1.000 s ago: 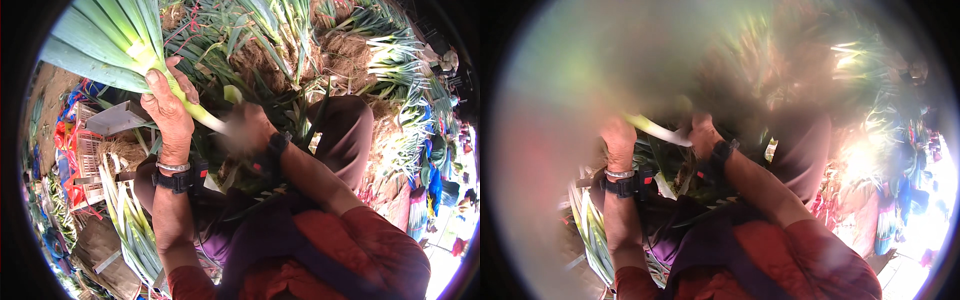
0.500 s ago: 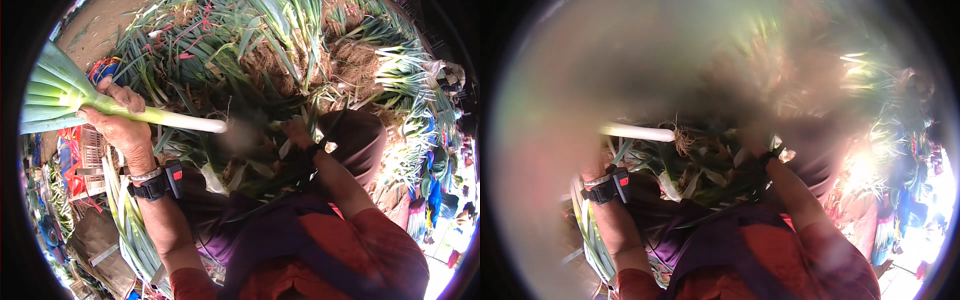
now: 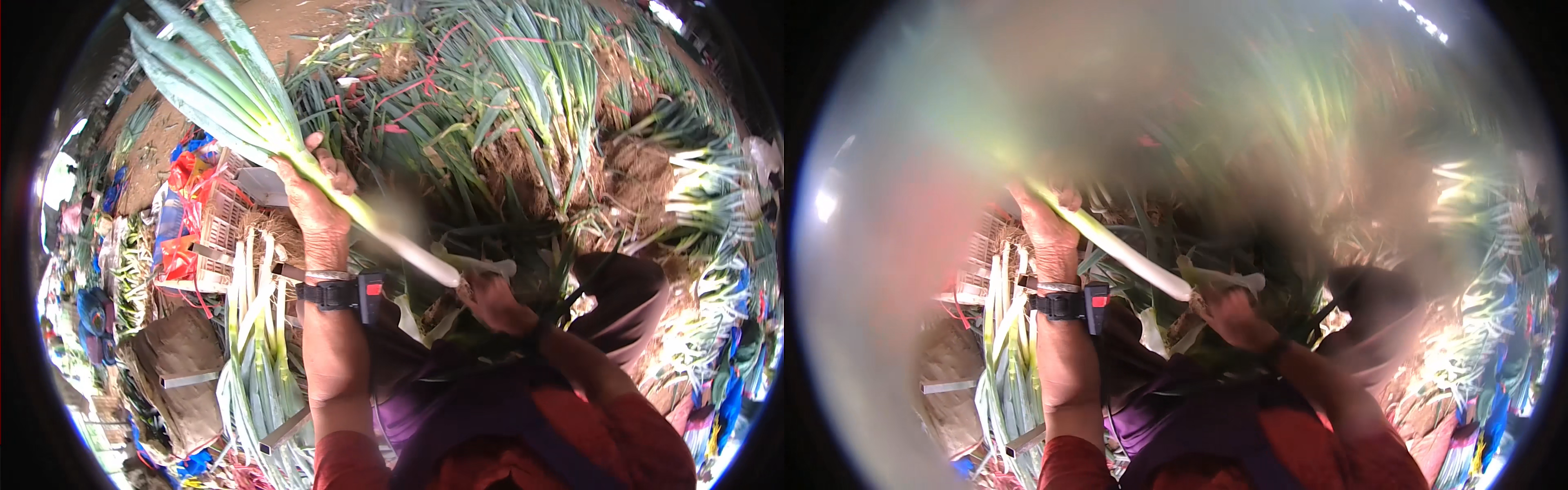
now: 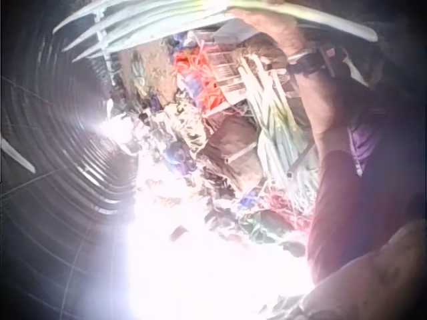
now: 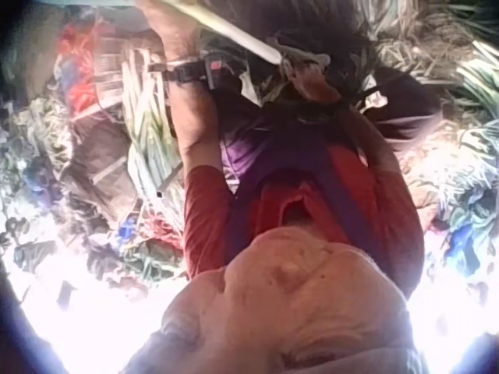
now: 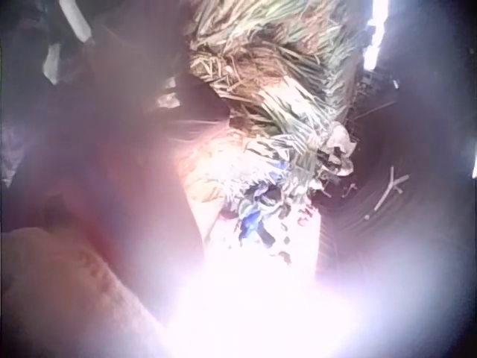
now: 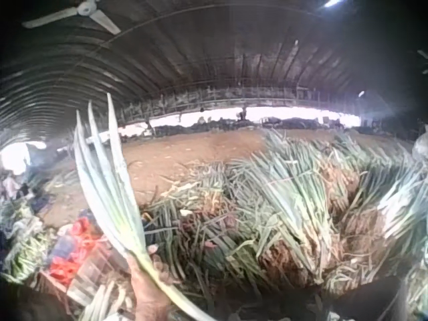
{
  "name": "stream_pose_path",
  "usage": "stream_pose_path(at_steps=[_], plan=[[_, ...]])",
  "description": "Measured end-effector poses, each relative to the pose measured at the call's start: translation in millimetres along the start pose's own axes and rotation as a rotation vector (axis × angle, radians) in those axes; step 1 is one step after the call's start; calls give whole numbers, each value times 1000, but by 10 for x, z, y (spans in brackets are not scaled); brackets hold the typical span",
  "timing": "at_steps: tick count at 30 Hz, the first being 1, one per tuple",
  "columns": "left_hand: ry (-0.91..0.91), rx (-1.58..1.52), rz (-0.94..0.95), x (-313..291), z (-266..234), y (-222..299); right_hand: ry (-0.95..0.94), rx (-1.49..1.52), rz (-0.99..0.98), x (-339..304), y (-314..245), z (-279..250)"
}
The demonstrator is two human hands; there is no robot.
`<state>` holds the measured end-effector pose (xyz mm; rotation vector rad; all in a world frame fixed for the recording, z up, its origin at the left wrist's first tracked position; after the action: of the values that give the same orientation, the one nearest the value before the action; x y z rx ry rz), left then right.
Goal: Cleaning soil and outer layers from leeks and bunching them with plastic ties.
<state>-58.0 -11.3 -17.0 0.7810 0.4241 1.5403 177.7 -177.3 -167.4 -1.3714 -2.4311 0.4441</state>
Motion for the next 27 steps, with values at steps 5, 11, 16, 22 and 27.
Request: stream_pose_path(at_steps=[5, 11, 16, 22, 27], plan=[[-86, 20, 45, 172, -284, 324, -444, 284, 295, -620, 718, 12], [-31, -106, 15, 67, -213, 45, 57, 891, 255, 290, 637, -740], [-95, -52, -38, 132, -105, -260, -396, 777, 87, 705, -147, -767], [-55, -12, -72, 42, 142, -355, -259, 856, 185, 595, -203, -242], [-30, 251, -126, -79, 158, -725, -22, 862, 169, 527, -180, -182]])
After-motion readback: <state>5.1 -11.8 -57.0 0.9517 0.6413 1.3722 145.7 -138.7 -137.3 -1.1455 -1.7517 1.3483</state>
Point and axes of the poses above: each hand's wrist, its own x-axis towards the middle knuckle, its own z-axis out of the palm, y = z × x, the point moved 3 cm from there along x, towards the middle knuckle, and after that the axes turned 13 degrees about -y, right-handed, at the moved point
